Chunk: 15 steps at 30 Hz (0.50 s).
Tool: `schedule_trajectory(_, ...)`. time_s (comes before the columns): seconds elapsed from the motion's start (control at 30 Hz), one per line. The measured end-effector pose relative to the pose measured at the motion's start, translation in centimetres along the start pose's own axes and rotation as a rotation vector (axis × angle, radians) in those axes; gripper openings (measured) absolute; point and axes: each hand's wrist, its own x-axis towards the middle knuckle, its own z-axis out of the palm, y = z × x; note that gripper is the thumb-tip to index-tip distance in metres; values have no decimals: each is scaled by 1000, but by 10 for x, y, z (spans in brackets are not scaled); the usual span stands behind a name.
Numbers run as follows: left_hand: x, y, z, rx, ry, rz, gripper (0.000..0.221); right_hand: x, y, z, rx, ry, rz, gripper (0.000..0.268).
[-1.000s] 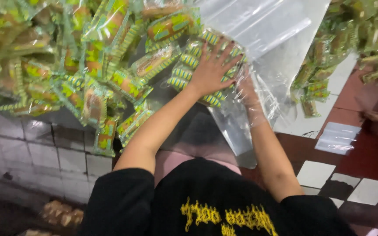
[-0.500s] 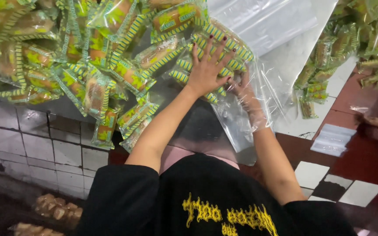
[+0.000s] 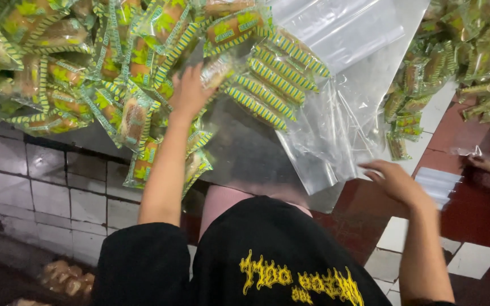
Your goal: Packing individually wrapped bread packages into larger plastic bags at a commercial bakery.
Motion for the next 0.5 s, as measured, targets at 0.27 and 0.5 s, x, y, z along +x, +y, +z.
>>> schedule_trajectory(0.27, -98, 63, -29, -176, 363, 849, 78, -78, -101, -48, 368, 305, -1178, 42)
schedule_trajectory(0.5, -149, 93, -25, -89, 407, 1092, 95, -36, -154, -52, 402, -89, -1536, 59)
